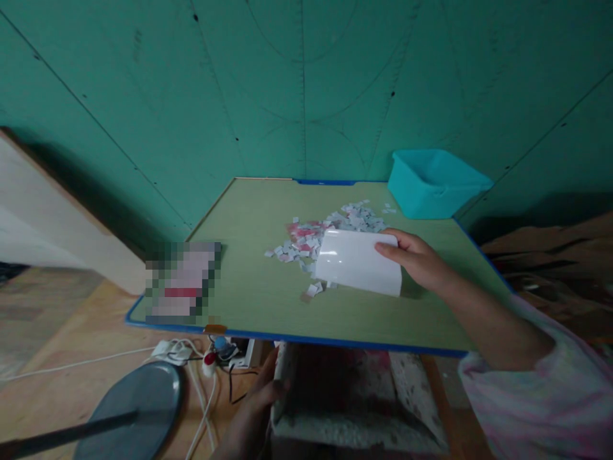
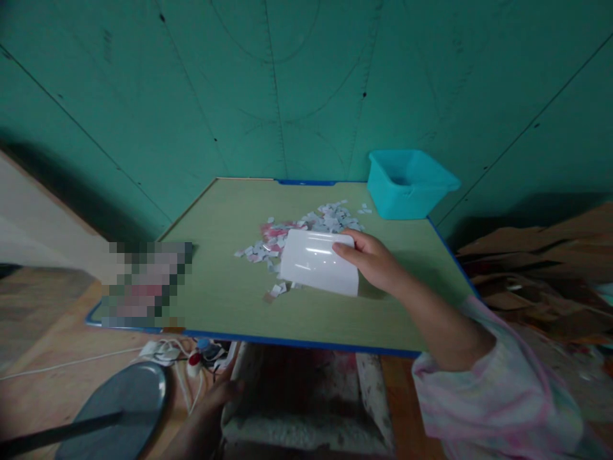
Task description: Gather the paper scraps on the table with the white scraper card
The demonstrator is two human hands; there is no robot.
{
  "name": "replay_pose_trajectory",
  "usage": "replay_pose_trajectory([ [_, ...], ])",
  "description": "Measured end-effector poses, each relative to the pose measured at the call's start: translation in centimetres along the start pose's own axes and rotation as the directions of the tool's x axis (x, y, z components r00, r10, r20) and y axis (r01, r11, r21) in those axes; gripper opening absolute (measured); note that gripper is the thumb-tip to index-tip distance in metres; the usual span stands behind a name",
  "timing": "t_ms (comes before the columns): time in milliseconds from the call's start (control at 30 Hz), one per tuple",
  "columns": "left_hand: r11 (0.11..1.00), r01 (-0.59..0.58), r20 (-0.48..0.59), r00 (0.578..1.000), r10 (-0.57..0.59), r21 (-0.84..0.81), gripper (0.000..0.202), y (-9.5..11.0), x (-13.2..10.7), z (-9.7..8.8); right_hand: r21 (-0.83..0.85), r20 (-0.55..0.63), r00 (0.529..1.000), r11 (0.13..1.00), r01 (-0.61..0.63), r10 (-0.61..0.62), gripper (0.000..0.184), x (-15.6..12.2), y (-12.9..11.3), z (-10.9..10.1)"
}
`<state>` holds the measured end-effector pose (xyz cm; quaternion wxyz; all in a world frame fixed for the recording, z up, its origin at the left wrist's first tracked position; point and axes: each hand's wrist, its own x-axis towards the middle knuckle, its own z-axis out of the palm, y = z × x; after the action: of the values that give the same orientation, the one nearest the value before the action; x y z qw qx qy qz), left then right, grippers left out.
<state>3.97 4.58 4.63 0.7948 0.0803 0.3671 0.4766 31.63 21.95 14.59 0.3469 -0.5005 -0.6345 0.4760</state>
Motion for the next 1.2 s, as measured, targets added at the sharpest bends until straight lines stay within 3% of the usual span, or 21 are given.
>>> replay_pose_trajectory([
  [167, 1.0, -0.014, -0.012, 1.0, 0.014, -0.005, 0.043, 0.1, -0.7, 1.2, 0.026, 0.086, 0.996, 0.999, -0.021, 0.018, 0.029, -0.3, -0.1, 0.5],
  [367, 1.0, 0.007, -0.008, 1.0, -0.007, -0.005, 0.077, -0.4, -0.4, 0.5, 0.046, 0.076, 0.997, 0.999, -0.002, -0.002, 0.029, -0.5, 0.1, 0.3],
  [533, 0.996, -0.02, -0.038, 0.999, 0.024, 0.092, 0.068, -0.8, -0.2, 0.0, 0.053, 0.088, 0.996, 0.998, 0.017, -0.021, 0.029, -0.7, -0.3, 0.4],
  [667, 0.988, -0.033, -0.135, 0.989, 0.053, 0.148, 0.063, -0.6, -0.5, 0.6, 0.051, 0.132, 0.991, 0.999, -0.001, -0.006, 0.029, -0.9, -0.5, 0.7],
  [767, 0.986, -0.02, -0.17, 0.984, 0.048, 0.163, 0.058, -0.4, -0.7, 0.7, 0.03, 0.088, 0.996, 1.0, 0.006, -0.008, 0.029, -0.8, -0.4, 0.5],
  [933, 0.991, 0.013, -0.13, 0.991, 0.005, 0.137, 0.071, -0.1, -0.4, 0.7, 0.035, 0.0, 1.0, 0.999, 0.026, -0.026, 0.029, -0.7, -0.3, -0.1],
  [1200, 0.992, 0.026, -0.044, 0.999, -0.021, 0.125, 0.088, 0.4, 0.1, 1.5, 0.016, 0.039, 0.999, 1.0, -0.013, 0.012, 0.028, -0.8, -0.4, -0.1],
])
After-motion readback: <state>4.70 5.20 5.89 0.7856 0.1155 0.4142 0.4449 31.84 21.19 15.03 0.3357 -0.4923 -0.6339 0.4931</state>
